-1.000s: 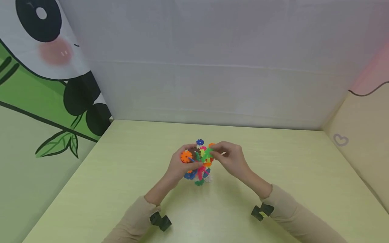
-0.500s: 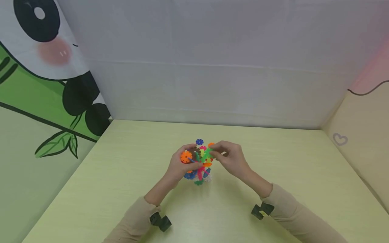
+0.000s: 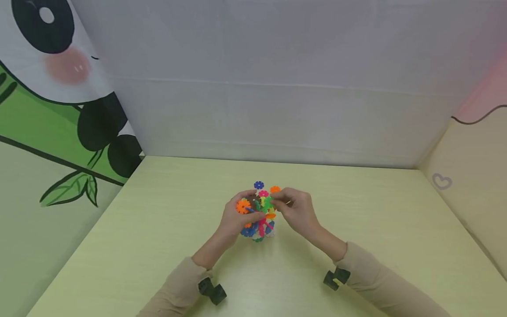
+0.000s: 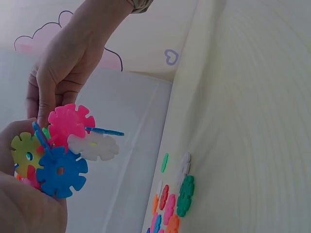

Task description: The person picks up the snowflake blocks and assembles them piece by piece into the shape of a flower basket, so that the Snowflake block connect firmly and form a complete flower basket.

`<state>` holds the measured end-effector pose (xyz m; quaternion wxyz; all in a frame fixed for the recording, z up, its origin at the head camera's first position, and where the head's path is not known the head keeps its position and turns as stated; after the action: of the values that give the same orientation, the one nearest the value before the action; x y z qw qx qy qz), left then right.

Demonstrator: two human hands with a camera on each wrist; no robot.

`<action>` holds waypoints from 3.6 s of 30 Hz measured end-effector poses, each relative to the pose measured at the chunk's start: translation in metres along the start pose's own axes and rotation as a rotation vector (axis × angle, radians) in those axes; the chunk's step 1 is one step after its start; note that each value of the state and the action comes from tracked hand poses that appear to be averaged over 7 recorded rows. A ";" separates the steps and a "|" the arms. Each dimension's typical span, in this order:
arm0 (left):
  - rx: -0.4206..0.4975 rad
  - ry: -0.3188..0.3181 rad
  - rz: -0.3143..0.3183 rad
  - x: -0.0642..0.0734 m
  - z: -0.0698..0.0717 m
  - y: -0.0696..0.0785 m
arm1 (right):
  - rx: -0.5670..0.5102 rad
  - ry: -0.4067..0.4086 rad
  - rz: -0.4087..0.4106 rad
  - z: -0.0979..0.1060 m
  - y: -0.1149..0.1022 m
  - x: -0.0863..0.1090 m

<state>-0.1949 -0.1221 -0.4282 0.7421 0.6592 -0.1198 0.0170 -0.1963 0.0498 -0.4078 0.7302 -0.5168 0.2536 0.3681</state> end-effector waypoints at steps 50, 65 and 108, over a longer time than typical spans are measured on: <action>0.082 -0.041 0.187 -0.014 0.024 -0.016 | 0.240 -0.387 -0.354 0.056 0.142 -0.004; 0.193 -0.096 0.198 -0.007 0.021 -0.007 | 0.248 -0.478 -0.389 0.053 0.159 0.007; 0.279 -0.030 0.108 -0.005 0.002 -0.004 | -0.072 -0.074 -0.286 0.018 0.005 -0.012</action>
<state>-0.1996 -0.1240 -0.4325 0.6395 0.7487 -0.1628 0.0634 -0.2081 0.0649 -0.3956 0.7651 -0.5594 0.1371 0.2879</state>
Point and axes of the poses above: each hand's wrist, its own x-axis away from the middle knuckle, its own z-axis out of the back of the hand, y = z × x, the point moved 2 cm from there along -x, towards the middle knuckle, and after that the axes turned 14 degrees about z, right-handed, at the moved point
